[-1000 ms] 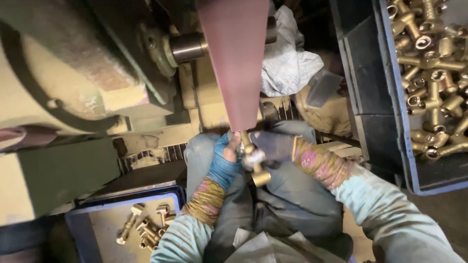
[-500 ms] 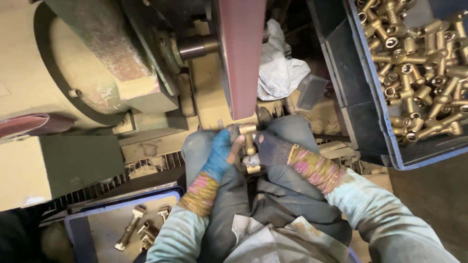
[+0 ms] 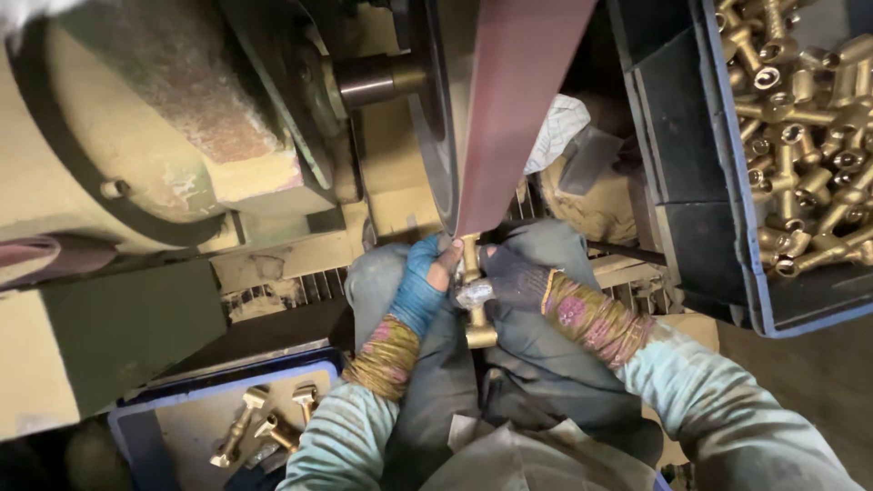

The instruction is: The person sits on the floor and repeatedly picks up brass-colored metal parts from a blue bin. They press each part against a moving belt grinder to smooth its surface, then place the finished part into a separate bin.

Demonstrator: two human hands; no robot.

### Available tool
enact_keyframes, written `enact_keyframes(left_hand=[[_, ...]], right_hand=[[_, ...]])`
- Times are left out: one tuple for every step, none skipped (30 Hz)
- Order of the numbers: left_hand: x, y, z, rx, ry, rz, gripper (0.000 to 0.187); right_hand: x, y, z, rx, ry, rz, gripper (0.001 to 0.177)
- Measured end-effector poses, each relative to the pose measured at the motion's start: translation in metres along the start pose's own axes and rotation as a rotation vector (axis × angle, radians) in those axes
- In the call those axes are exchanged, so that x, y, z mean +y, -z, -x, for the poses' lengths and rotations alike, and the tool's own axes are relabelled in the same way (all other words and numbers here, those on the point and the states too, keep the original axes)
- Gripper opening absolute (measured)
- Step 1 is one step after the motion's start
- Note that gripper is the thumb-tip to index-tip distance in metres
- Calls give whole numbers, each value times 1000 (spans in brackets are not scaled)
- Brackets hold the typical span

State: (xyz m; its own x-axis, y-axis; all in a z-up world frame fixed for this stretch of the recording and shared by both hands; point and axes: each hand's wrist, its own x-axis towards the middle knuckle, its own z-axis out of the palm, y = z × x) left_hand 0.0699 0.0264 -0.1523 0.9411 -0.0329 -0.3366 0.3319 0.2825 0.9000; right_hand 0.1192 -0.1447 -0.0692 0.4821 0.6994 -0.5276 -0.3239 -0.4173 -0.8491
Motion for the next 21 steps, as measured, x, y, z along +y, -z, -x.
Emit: enact_keyframes(left_hand=[[-3, 0, -2, 12, 13, 21, 24], [-6, 0, -4, 23, 26, 42, 23], [-11, 1, -8, 33, 38, 63, 22], [-16, 2, -13, 35, 99, 147, 22], [-21, 3, -18, 36, 160, 232, 21], [-24, 5, -23, 37, 216, 315, 21], [-28, 8, -26, 7, -9, -18, 23], [-30, 9, -28, -21, -233, -350, 26], [-32, 10, -29, -47, -457, -684, 29], [-33, 11, -28, -45, -396, -623, 29], [-32, 12, -27, -44, -336, -561, 28], [-29, 12, -26, -44, -281, -502, 28], [-25, 8, -21, -16, -124, -202, 26], [-22, 3, -14, 11, 36, 97, 25], [-16, -2, -7, 39, 195, 396, 24], [-7, -3, -1, 29, 122, 227, 23], [3, -4, 7, 21, 48, 58, 22], [14, -6, 15, 15, -29, -110, 22], [25, -9, 25, -20, -82, -71, 22], [36, -11, 33, -58, -142, -34, 25], [47, -13, 40, -97, -201, 2, 30]], right_hand=[[-1, 2, -2, -7, -7, -62, 27], [-1, 3, -3, 20, 33, -14, 27], [-1, 3, -4, 47, 73, 35, 26], [0, 4, -5, 72, 113, 85, 26], [1, 2, -9, 62, 2, -226, 26], [1, 1, -14, 52, -105, -534, 27], [2, 2, -18, 42, -213, -842, 28], [2, 3, -21, 54, -227, -853, 28], [3, 3, -22, 65, -241, -864, 28], [3, 3, -24, 74, -255, -876, 29], [4, 3, -25, 68, -253, -851, 28], [5, 5, -23, 63, -246, -827, 28], [5, 5, -18, 58, -238, -802, 27], [7, 2, -12, 43, -182, -579, 30], [9, -1, -6, 28, -124, -355, 33], [9, -3, -1, 17, -60, -130, 35], [8, -5, 5, 9, 4, 94, 38], [7, -6, 13, 18, 57, 303, 38], [4, -9, 21, 56, 102, 412, 39], [0, -11, 26, 104, 152, 448, 39], [-5, -9, 35, 165, 198, 387, 40]])
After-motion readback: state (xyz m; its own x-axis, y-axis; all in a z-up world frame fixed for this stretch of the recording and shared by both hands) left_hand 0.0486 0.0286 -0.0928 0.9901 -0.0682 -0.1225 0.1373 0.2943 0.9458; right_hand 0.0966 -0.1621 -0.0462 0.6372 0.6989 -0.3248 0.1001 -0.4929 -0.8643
